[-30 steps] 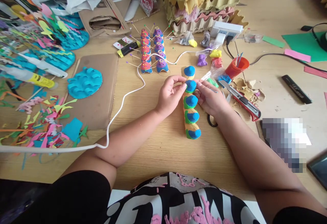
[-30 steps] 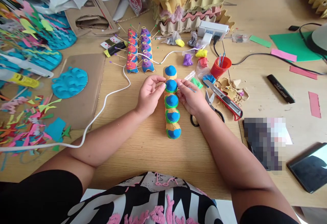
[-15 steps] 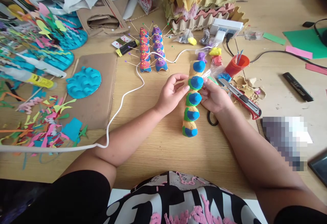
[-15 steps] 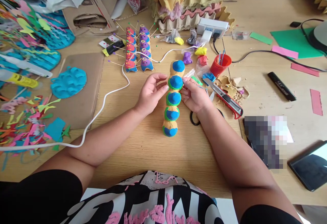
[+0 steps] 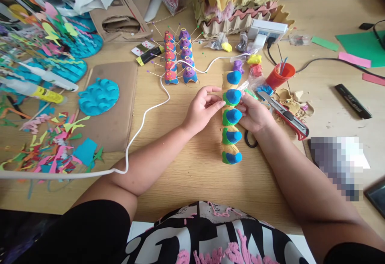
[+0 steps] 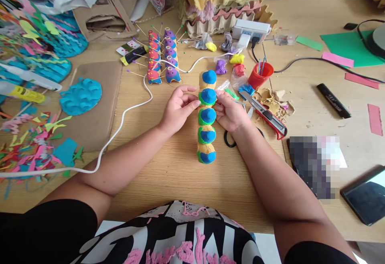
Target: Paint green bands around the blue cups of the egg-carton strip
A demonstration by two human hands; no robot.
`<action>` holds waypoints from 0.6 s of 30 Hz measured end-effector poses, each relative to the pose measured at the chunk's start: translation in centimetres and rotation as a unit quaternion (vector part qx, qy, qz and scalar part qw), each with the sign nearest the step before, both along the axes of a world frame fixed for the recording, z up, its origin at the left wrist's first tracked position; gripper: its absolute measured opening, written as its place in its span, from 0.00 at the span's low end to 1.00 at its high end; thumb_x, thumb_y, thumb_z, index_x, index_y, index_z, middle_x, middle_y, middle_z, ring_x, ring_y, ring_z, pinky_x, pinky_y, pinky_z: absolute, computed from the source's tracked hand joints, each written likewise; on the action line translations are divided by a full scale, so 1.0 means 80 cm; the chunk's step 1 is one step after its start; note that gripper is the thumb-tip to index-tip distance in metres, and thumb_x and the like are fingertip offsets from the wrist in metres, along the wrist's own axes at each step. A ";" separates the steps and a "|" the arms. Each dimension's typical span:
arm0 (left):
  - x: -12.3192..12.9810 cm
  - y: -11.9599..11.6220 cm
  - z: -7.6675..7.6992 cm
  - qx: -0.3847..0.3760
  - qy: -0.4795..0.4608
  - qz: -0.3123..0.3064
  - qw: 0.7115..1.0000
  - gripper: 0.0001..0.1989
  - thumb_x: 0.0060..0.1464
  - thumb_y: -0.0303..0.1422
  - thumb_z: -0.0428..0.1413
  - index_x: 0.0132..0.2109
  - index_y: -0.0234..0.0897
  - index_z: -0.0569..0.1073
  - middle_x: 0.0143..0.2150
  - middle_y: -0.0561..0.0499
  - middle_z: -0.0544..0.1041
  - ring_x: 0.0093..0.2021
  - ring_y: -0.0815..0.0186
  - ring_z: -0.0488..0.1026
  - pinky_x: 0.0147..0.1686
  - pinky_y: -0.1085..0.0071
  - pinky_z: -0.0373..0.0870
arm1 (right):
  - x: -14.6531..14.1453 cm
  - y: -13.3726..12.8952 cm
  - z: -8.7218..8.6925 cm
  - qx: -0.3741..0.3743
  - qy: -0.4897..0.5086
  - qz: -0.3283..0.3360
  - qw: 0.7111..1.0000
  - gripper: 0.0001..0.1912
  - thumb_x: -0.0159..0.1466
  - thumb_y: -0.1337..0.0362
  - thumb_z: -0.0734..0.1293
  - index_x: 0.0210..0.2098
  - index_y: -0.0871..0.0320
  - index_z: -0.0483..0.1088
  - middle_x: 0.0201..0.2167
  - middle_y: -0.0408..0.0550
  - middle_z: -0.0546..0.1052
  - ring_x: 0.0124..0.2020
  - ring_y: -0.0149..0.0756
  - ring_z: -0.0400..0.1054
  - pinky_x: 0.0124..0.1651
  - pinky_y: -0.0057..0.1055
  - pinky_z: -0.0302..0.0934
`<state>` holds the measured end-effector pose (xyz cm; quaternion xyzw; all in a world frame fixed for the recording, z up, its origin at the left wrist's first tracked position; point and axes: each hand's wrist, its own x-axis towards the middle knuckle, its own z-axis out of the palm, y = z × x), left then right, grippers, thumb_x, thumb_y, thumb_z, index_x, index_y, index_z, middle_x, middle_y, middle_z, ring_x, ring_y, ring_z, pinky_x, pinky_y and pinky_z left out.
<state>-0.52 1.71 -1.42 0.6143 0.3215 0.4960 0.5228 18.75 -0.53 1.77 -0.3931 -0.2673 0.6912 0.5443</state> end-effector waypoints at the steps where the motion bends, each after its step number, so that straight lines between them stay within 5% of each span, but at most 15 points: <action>1: 0.000 0.000 0.000 0.002 0.003 0.001 1.000 0.26 0.62 0.53 0.68 0.57 0.45 0.72 0.39 0.53 0.82 0.41 0.64 0.83 0.46 0.65 0.79 | 0.000 0.000 0.000 0.001 -0.004 -0.001 1.000 0.28 0.49 0.54 0.87 0.31 0.53 0.66 0.24 0.33 0.58 0.23 0.23 0.40 0.21 0.24 0.37; 18: 0.001 -0.007 0.007 0.071 0.024 0.017 0.997 0.22 0.65 0.53 0.65 0.55 0.46 0.73 0.36 0.54 0.80 0.37 0.66 0.79 0.41 0.67 0.77 | -0.004 -0.002 -0.005 0.006 0.026 0.000 1.000 0.27 0.49 0.57 0.89 0.31 0.55 0.69 0.24 0.33 0.61 0.22 0.21 0.44 0.20 0.21 0.40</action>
